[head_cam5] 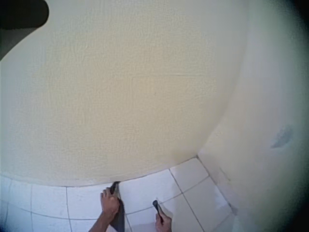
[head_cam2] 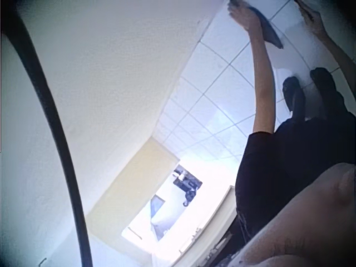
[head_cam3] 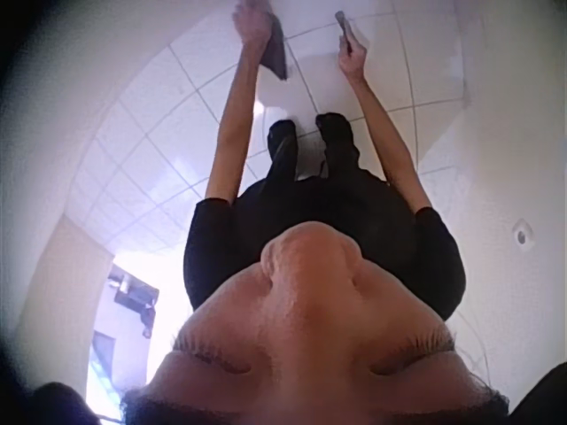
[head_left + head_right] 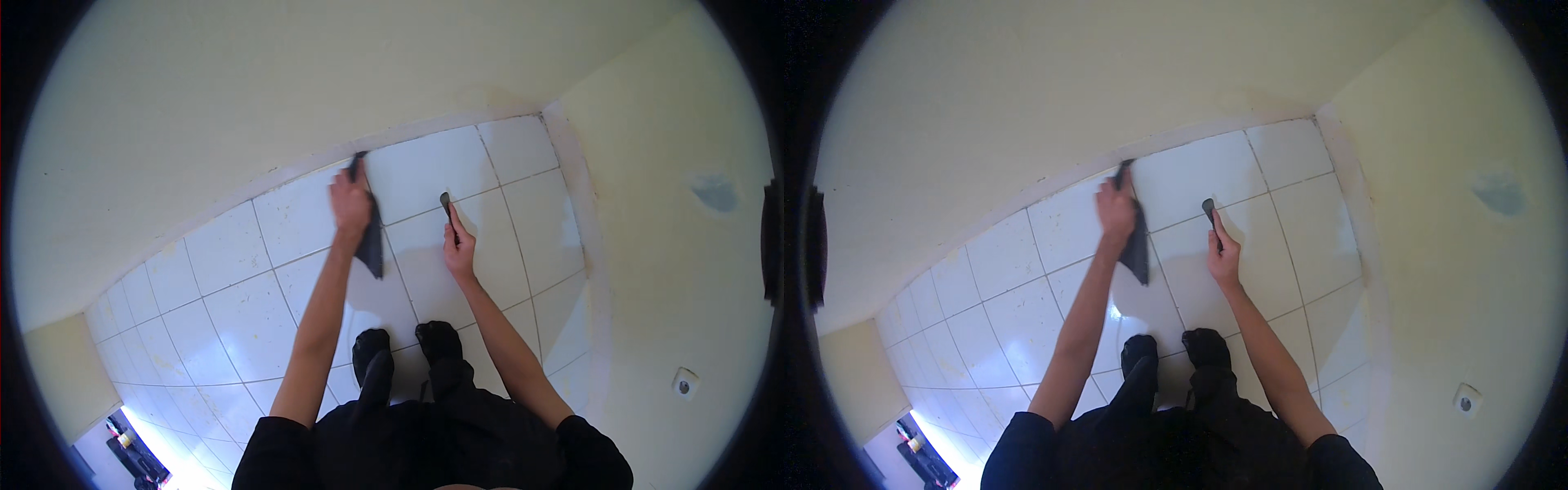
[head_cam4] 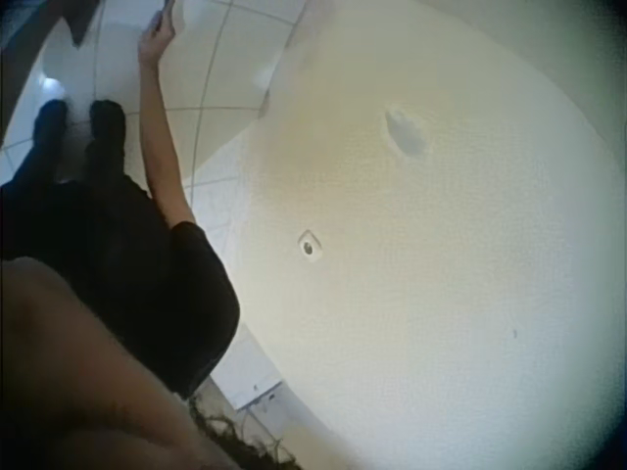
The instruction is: The person scrapes the joints between floor tiles using a small metal scraper while using a cloth to wipe away debris.
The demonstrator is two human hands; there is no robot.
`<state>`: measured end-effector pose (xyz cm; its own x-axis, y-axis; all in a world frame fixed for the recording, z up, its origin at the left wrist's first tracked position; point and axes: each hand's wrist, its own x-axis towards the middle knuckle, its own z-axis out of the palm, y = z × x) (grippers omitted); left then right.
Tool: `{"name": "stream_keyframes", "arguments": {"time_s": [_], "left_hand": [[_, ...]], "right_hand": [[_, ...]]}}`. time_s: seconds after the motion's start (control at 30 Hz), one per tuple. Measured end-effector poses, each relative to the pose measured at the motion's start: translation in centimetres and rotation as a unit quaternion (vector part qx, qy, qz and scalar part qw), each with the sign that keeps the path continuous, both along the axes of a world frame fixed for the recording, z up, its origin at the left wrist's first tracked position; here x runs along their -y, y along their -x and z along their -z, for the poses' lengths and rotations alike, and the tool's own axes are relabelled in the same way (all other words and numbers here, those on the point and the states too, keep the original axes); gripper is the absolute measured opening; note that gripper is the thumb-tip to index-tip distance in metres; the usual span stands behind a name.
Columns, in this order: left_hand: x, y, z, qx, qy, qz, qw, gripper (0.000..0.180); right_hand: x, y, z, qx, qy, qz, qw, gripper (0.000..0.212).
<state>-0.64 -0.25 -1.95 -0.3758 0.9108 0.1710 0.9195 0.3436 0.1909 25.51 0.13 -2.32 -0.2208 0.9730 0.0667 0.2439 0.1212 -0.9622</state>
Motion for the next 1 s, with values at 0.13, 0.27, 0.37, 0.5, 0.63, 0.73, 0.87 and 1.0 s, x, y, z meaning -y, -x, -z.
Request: {"name": "stream_keyframes", "arguments": {"time_s": [0.13,0.27,0.37,0.5,0.63,0.73,0.87,1.0], "left_hand": [[4.9,5.3,-0.2,-0.024,0.014,-0.086,0.996,0.071],[10.1,7.0,-0.3,0.1,-0.026,-0.074,0.992,0.062],[10.8,5.2,-2.4,0.304,-0.065,-0.038,0.95,0.052],[11.5,3.6,-3.5,0.655,-0.055,-0.02,0.753,0.054],[11.9,3.1,-4.0,0.776,0.084,0.023,0.625,0.054],[13.4,4.2,-3.2,0.797,0.111,-0.073,0.59,0.052],[13.6,4.2,-3.9,0.832,0.052,-0.127,0.537,0.049],[15.2,5.7,-0.6,0.867,0.01,-0.18,0.465,0.051]], "right_hand": [[-0.3,-0.2,-0.7,-0.002,0.012,-0.001,1.0,0.046],[0.1,0.1,-1.4,0.01,0.041,-0.052,0.998,0.046],[0.3,1.2,-2.1,0.011,0.1,-0.086,0.991,0.038],[0.7,4.9,-5.2,0.0,0.249,-0.346,0.904,0.023],[-0.2,7.5,-8.0,0.121,0.143,-0.503,0.844,0.027],[-1.1,7.8,-9.4,0.18,0.151,-0.465,0.854,0.025],[0.2,7.5,-11.7,0.259,-0.055,-0.371,0.89,0.022],[3.0,8.7,-11.5,0.167,-0.197,-0.336,0.906,0.044]]}}
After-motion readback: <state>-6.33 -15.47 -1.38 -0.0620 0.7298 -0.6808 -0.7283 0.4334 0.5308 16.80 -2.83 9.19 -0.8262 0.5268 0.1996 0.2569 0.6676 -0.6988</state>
